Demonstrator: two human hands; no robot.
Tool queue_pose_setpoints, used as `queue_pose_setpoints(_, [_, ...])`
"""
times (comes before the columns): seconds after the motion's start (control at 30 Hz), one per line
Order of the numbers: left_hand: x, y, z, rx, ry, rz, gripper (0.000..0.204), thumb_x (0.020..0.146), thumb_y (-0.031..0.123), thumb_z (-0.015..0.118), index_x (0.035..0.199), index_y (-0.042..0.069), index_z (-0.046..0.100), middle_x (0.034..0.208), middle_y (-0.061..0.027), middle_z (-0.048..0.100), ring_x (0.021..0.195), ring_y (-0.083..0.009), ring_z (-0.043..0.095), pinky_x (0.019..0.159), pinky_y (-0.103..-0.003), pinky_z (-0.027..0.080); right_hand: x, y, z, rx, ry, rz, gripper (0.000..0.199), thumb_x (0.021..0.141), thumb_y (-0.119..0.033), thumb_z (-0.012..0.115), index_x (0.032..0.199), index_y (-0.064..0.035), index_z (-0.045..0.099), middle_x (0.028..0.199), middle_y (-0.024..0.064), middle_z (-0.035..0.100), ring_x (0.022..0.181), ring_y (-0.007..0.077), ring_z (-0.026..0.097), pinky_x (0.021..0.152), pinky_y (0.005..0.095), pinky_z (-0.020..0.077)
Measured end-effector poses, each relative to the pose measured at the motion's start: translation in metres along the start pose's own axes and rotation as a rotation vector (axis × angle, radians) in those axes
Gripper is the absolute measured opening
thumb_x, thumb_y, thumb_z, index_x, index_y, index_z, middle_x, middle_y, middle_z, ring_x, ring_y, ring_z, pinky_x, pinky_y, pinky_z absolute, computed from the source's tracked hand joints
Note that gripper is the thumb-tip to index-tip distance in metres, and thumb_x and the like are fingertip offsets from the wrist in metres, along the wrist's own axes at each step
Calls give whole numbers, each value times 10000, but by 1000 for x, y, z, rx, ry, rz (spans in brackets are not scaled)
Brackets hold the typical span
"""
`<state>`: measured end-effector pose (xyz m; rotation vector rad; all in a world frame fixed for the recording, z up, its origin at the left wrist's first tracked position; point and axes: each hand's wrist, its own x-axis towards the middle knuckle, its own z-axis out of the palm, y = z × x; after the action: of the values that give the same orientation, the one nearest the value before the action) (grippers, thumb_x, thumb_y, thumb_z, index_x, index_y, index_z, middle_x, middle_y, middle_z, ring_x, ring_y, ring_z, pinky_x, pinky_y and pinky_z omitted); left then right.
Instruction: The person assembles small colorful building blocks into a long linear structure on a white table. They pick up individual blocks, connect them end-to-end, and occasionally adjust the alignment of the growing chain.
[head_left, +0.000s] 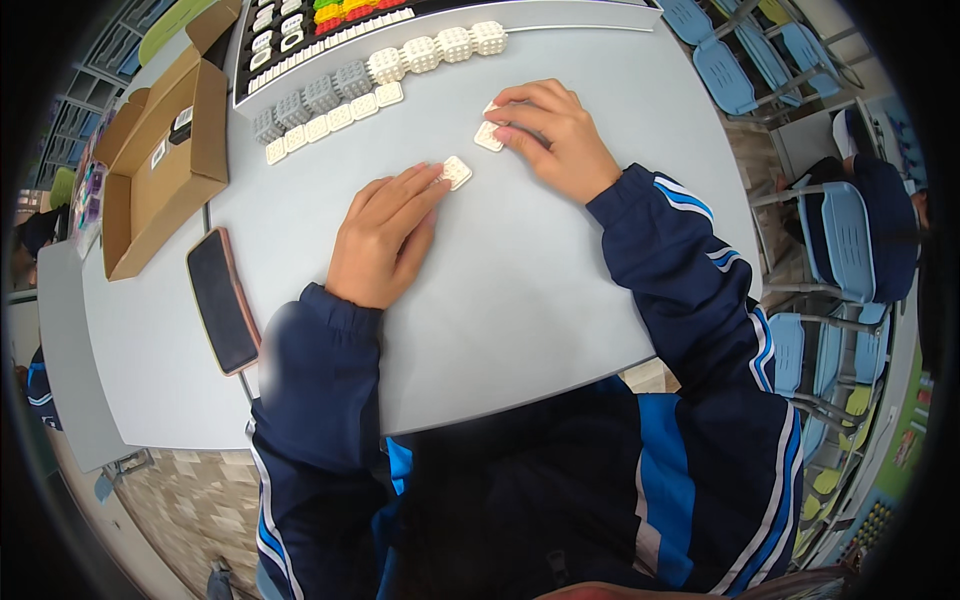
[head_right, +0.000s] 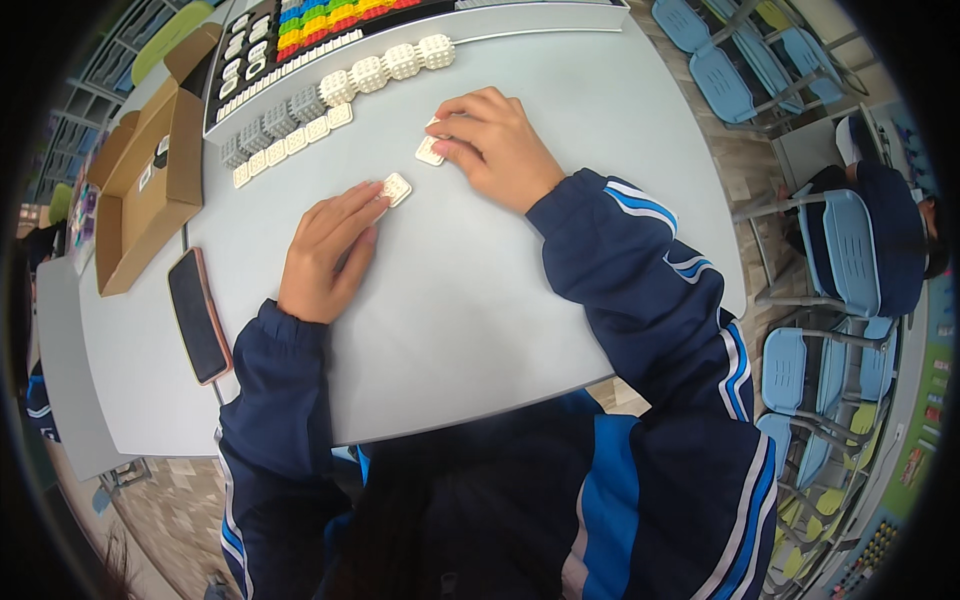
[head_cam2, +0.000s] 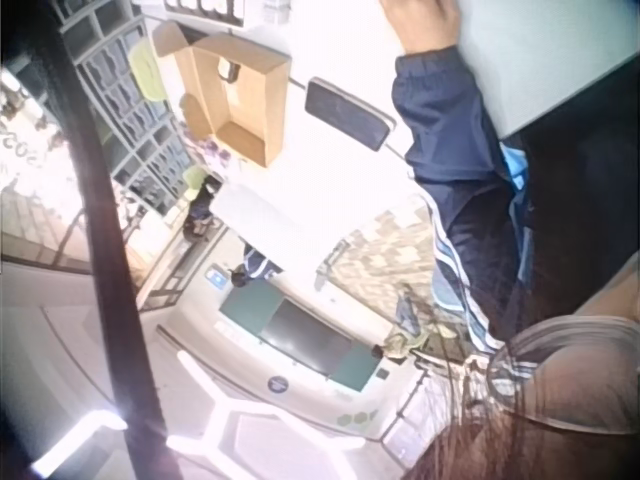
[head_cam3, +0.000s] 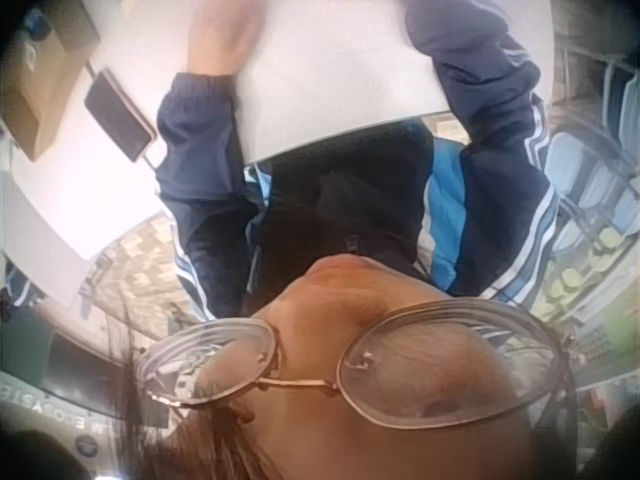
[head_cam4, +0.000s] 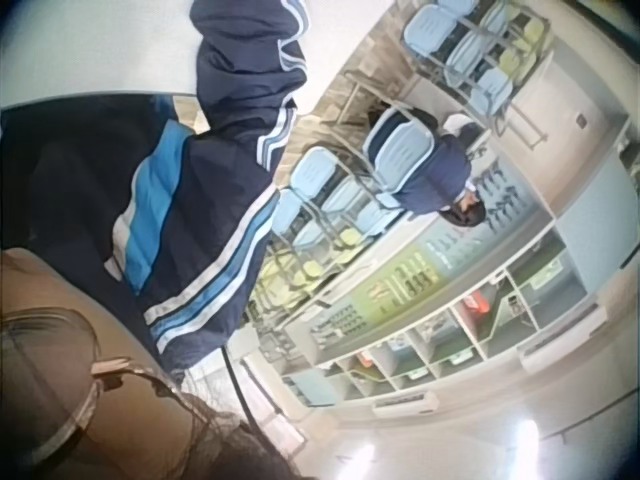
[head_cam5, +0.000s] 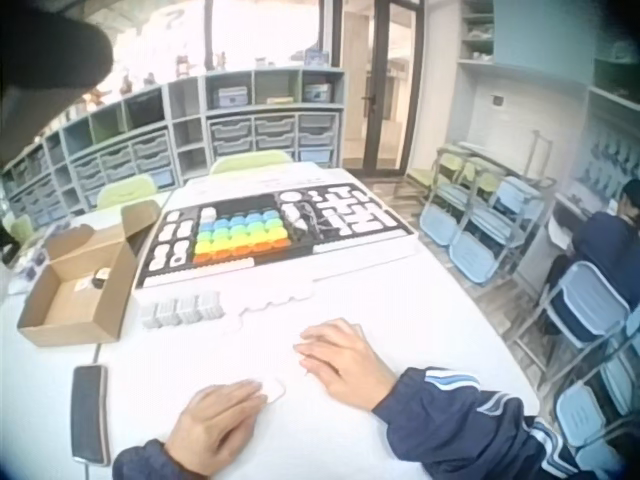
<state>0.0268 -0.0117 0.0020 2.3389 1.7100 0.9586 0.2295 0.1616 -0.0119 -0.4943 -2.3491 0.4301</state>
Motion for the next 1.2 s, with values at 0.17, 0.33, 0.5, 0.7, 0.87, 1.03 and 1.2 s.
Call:
queue_pose_setpoints(0.17, [1,2,1,-3,-6,-4,382,871,3,621,1251,41,625,1325,-140,601,1173,-324,586,1014,-406,435,3,-2,0,88,27,-1,147,848,-174,722,941,-60,705,1025,40,655,1020,239,576,859,359,487])
queue_pose_setpoints(0.33, [2,6,4,50,-17,-6,407,890,42,632,1296,51,603,1353,-138,584,1187,-306,582,1041,-418,426,3,-9,-1,58,5,12,158,849,-141,731,966,-42,696,1044,52,663,981,227,599,830,333,503])
queue_pose_setpoints(0.5, [3,7,5,72,-30,-9,425,903,59,625,1326,57,582,1363,-135,578,1209,-301,574,1056,-425,416,1,-11,2,60,21,-10,174,854,-153,729,972,-29,701,1026,58,653,949,231,586,809,330,497])
queue_pose_setpoints(0.7, [4,8,6,88,-23,-6,437,893,58,638,1327,63,585,1365,-125,579,1166,-304,590,1021,-398,442,0,-10,5,59,34,-17,213,877,-210,709,959,-14,714,996,66,631,982,229,557,839,335,498])
queue_pose_setpoints(0.87, [5,10,7,105,3,7,447,875,46,655,1318,72,598,1365,-112,582,1083,-305,609,956,-361,477,-1,-9,6,63,38,-27,210,878,-204,707,950,-8,715,990,64,634,976,229,556,837,333,497])
queue_pose_setpoints(1.03, [7,10,6,142,-41,17,438,905,68,627,1340,71,576,1385,-110,568,1236,-286,554,1030,-378,419,0,-9,5,1,62,-54,186,870,-186,705,932,-11,719,964,56,641,953,227,552,826,332,498])
queue_pose_setpoints(1.2, [13,9,7,166,-112,10,441,950,99,572,1387,79,519,1427,-114,531,1358,-254,461,1104,-427,328,1,-6,6,-38,98,-47,179,869,-173,699,939,-9,716,972,51,638,961,231,548,831,334,502])
